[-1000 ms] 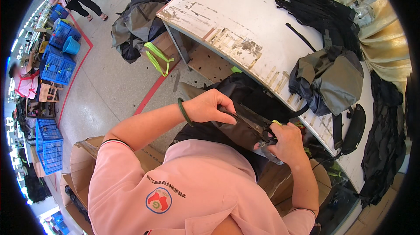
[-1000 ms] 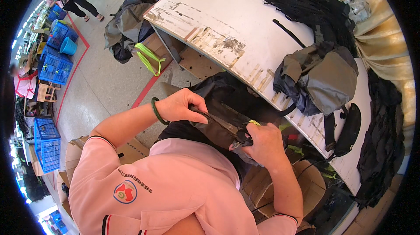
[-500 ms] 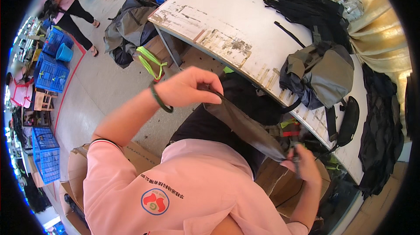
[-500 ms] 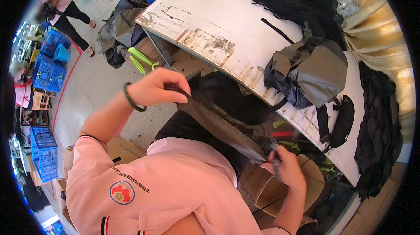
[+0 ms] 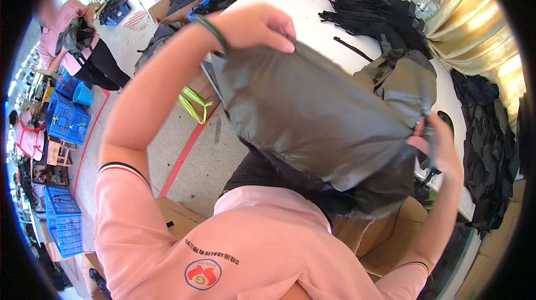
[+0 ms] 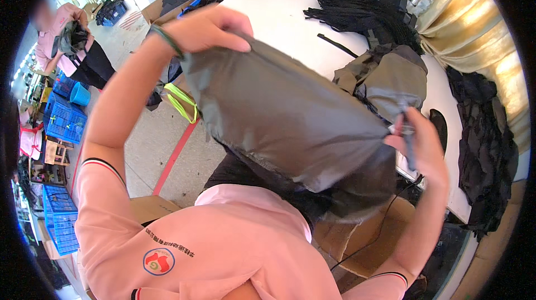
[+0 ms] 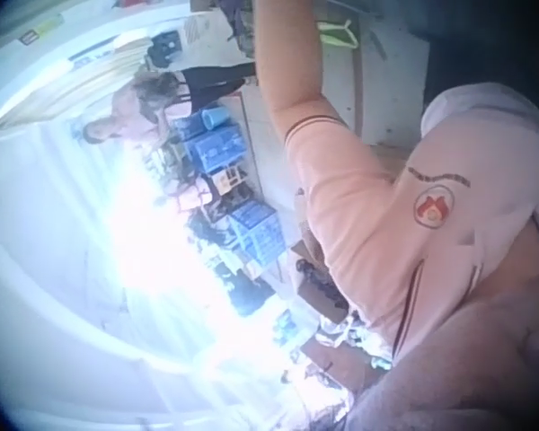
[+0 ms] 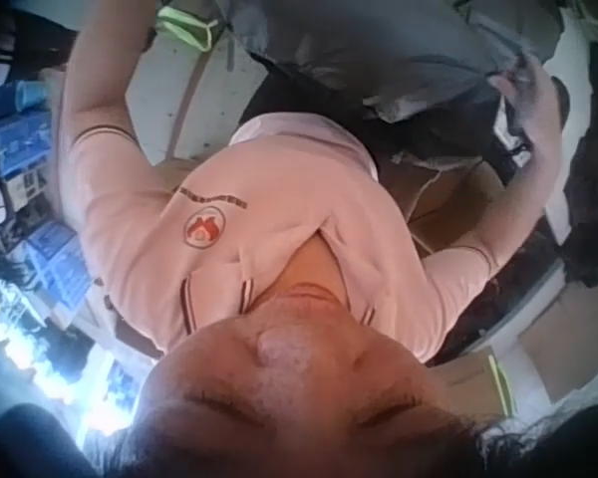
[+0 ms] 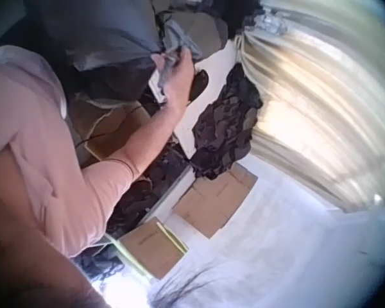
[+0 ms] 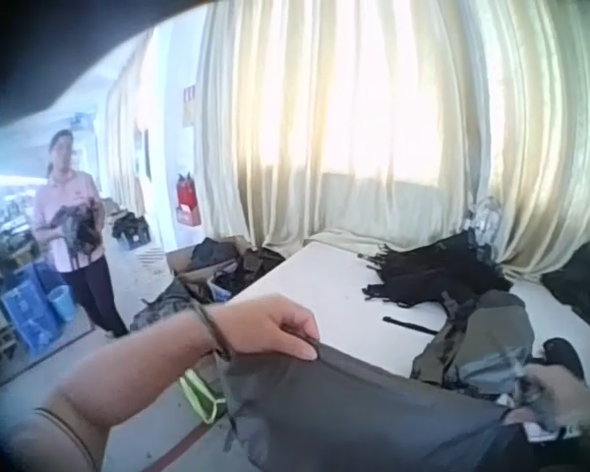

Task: Inspecting and trimming loose threads from fabric pieces using scissors in a factory setting.

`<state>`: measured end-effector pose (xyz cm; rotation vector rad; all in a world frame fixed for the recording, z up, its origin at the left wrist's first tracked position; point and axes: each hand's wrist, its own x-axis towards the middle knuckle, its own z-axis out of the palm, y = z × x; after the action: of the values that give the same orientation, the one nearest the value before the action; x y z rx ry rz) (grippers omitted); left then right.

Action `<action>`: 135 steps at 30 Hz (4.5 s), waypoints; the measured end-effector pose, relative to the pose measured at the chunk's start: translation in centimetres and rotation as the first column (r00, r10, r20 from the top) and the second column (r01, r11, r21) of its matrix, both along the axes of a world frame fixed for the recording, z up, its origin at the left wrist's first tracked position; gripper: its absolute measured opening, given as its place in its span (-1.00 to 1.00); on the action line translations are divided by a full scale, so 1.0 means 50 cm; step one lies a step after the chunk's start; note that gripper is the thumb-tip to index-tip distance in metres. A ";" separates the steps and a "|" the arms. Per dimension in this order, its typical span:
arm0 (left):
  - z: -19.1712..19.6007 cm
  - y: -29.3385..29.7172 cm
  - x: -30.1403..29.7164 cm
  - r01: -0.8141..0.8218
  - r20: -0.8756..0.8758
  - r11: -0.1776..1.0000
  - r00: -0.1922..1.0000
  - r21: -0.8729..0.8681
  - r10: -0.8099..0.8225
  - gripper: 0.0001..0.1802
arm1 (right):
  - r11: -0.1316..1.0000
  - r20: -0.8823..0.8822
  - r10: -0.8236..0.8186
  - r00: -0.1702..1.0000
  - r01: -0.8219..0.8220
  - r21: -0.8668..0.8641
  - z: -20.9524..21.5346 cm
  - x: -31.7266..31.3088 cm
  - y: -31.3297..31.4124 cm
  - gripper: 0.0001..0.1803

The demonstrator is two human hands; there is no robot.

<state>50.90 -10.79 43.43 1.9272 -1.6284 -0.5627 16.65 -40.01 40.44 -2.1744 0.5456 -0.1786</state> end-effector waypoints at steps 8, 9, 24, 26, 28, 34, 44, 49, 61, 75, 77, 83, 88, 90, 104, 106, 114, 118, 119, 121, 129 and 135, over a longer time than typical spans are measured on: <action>-0.309 -0.004 -0.110 0.045 0.219 0.938 0.975 -0.345 0.034 -0.73 | 0.962 -0.035 -0.144 0.989 0.132 -0.238 -0.280 -0.045 0.082 -0.62; -0.319 -0.002 -0.152 0.068 0.164 0.943 0.986 -0.325 -0.015 -0.75 | 0.979 -0.019 -0.136 0.990 0.132 -0.157 -0.297 -0.058 0.100 -0.63; -0.541 -0.090 -0.385 0.332 0.371 0.941 0.883 -0.061 -0.288 -0.79 | 0.974 -0.230 -0.185 0.956 0.147 -0.171 -0.494 -0.184 0.227 -0.51; -0.528 -0.078 -0.371 0.314 0.308 0.949 0.904 -0.009 -0.297 -0.78 | 0.977 -0.133 -0.209 0.969 0.200 -0.077 -0.490 -0.192 0.220 -0.61; -0.507 -0.068 -0.364 0.261 0.091 0.965 0.960 0.035 -0.263 -0.69 | 0.971 -0.039 -0.237 0.971 0.238 0.022 -0.456 -0.186 0.217 -0.71; -0.435 -0.121 -0.389 0.222 0.024 0.920 0.974 -0.323 -0.227 -0.53 | 0.941 0.007 -0.217 0.976 0.207 0.269 -0.312 -0.168 0.201 -0.72; -0.429 -0.137 -0.352 0.322 -0.859 0.936 0.510 0.140 -0.047 -0.75 | 0.865 -0.253 0.069 0.965 -0.185 -0.466 -0.214 -0.171 0.162 -0.55; -0.434 -0.135 -0.353 0.328 -0.869 0.938 0.490 0.107 -0.072 -0.77 | 0.775 -0.388 0.085 0.918 -0.306 -0.553 -0.158 -0.160 0.140 -0.47; -0.437 -0.129 -0.367 0.343 -0.849 0.937 0.512 0.066 -0.128 -0.73 | 0.770 -0.496 0.201 0.845 -0.449 -0.453 -0.148 -0.124 0.143 -0.51; -0.444 -0.130 -0.368 0.350 -0.805 0.934 0.574 0.072 -0.153 -0.73 | 0.751 -0.566 0.168 0.807 -0.477 -0.456 -0.147 -0.124 0.145 -0.55; -0.439 -0.130 -0.368 0.334 -0.827 0.940 0.546 0.065 -0.137 -0.74 | 0.751 -0.561 0.163 0.812 -0.470 -0.464 -0.149 -0.126 0.144 -0.56; -0.432 -0.131 -0.369 0.362 -0.860 0.928 0.497 0.084 -0.116 -0.76 | 0.770 -0.568 0.154 0.809 -0.458 -0.444 -0.159 -0.137 0.146 -0.57; -0.439 -0.133 -0.374 0.360 -0.830 0.930 0.540 0.075 -0.142 -0.78 | 0.803 -0.457 0.183 0.871 -0.400 -0.441 -0.170 -0.142 0.147 -0.54; -0.441 -0.133 -0.374 0.367 -0.841 0.927 0.525 0.080 -0.135 -0.78 | 0.809 -0.434 0.196 0.879 -0.395 -0.434 -0.173 -0.138 0.150 -0.54; -0.416 -0.049 -0.252 0.073 -0.892 0.991 0.430 -0.116 -0.136 -0.63 | 0.988 -0.209 0.099 0.973 -0.072 0.135 -0.280 -0.066 0.213 -0.67; -0.426 0.030 -0.163 -0.096 -0.814 0.990 0.580 -0.104 -0.029 -0.65 | 0.981 -0.195 0.142 0.971 -0.111 0.158 -0.313 -0.081 0.201 -0.68; -0.468 0.318 -0.117 -0.355 -0.379 0.935 0.864 0.008 0.331 -0.60 | 0.974 -0.180 0.022 0.983 0.020 0.227 -0.346 -0.083 0.192 -0.65; -0.495 0.319 -0.172 -0.304 -0.023 0.952 0.953 -0.037 0.303 -0.52 | 0.992 -0.186 0.050 0.981 -0.028 0.120 -0.338 -0.063 0.195 -0.63; -0.511 0.313 -0.181 -0.308 -0.024 0.950 0.951 -0.043 0.308 -0.52 | 0.990 -0.186 0.075 0.980 -0.050 0.135 -0.332 -0.054 0.199 -0.63; -0.542 0.298 -0.191 -0.251 -0.028 0.954 0.968 -0.164 0.250 -0.55 | 0.987 -0.186 0.100 0.977 -0.074 0.143 -0.323 -0.037 0.209 -0.63; -0.469 0.259 -0.174 -0.341 -0.700 0.928 0.699 -0.146 0.147 -0.85 | 0.870 -0.157 0.313 0.937 -0.349 -0.348 -0.257 0.073 0.254 -0.51; -0.391 0.228 -0.184 -0.306 -0.920 0.952 0.378 -0.018 0.104 -0.88 | 0.614 -0.096 0.537 0.838 -0.465 -0.638 -0.187 0.176 0.303 -0.40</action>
<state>41.67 0.64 23.86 1.1991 -0.6380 -1.0728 25.46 -24.87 31.08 -2.8768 -0.2753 -0.1857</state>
